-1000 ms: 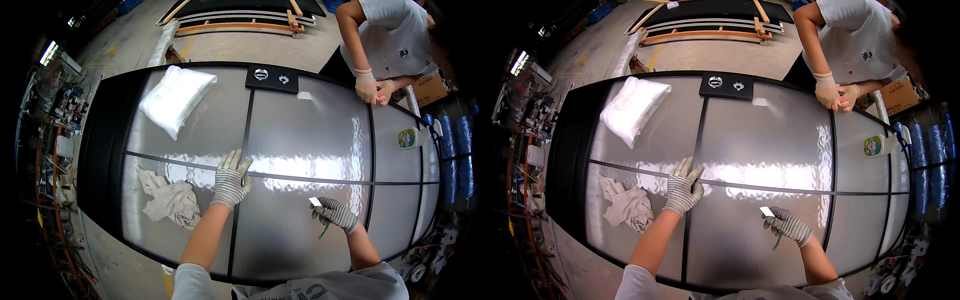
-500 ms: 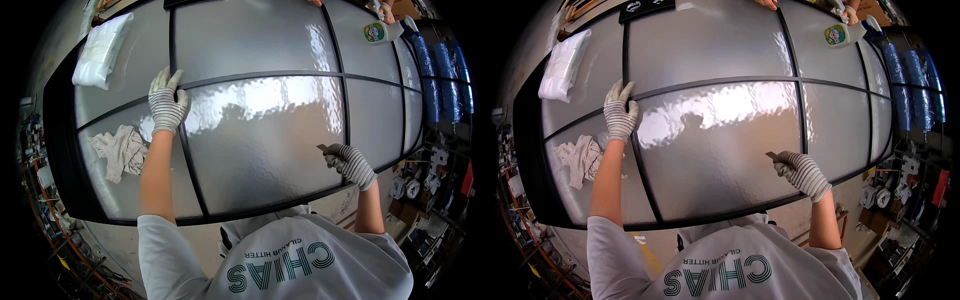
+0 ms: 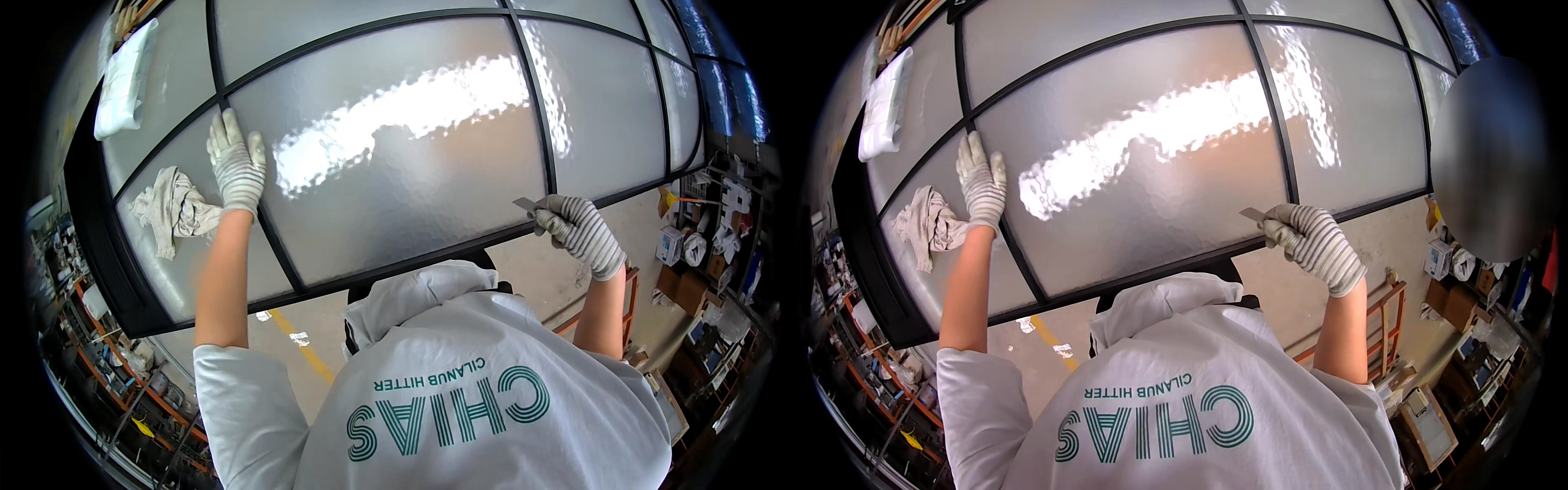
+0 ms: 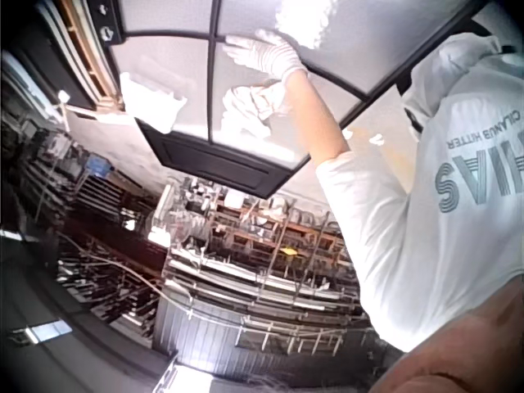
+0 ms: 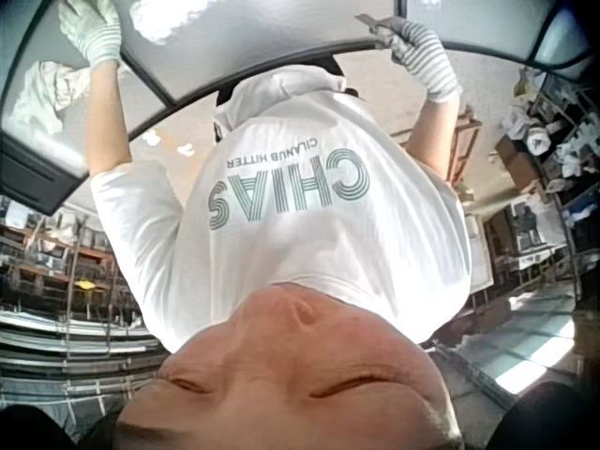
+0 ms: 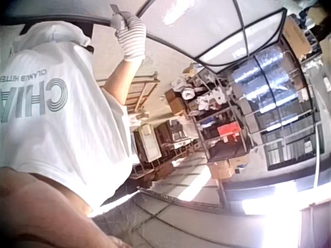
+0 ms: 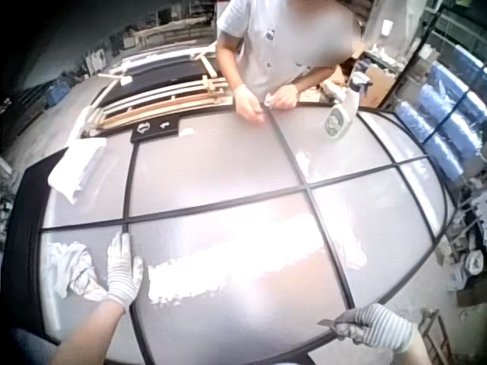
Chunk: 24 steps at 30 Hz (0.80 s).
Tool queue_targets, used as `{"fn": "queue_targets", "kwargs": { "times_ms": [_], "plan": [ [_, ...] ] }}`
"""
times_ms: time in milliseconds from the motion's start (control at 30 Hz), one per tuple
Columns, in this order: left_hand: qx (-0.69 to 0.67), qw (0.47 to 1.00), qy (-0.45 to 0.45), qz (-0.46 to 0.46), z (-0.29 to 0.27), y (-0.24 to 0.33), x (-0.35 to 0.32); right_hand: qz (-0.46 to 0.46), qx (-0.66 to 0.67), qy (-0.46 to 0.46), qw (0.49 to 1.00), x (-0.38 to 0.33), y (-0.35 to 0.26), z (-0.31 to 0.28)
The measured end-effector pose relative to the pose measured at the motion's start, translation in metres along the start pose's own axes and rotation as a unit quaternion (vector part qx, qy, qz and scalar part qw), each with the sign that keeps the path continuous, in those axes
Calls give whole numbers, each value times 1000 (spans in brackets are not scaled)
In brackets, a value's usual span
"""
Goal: The person cleans a large glass panel with a spray bottle and cloth, then wraps a small box in white protective material and secures it with tape. The person also applies a green strip to the frame of the glass panel.
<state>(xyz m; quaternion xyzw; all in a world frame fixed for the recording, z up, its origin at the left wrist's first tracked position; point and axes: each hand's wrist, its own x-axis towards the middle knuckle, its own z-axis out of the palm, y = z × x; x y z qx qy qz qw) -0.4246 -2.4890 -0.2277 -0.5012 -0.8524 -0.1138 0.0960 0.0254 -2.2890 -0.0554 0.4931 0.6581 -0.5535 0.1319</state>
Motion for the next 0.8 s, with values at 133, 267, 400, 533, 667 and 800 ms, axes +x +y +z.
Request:
{"fn": "queue_targets", "kwargs": {
  "times_ms": [133,267,400,533,667,800],
  "plan": [
    [4,995,-95,-40,-38,34,-80,-121,-34,-55,991,31,8,30],
    [-69,972,-200,-107,-91,78,-162,-90,-30,-146,985,48,-29,63],
    [-218,958,-96,-159,-140,96,-239,-135,-86,-167,973,54,-88,121],
    [-234,943,-38,-233,-174,76,-349,-271,-63,-161,947,48,-130,221],
    [-308,805,14,-507,-151,58,-507,-277,-29,-248,928,33,-156,362],
    [-318,713,49,-622,-141,4,-650,-314,94,-161,931,69,-159,506]
  ]
}}
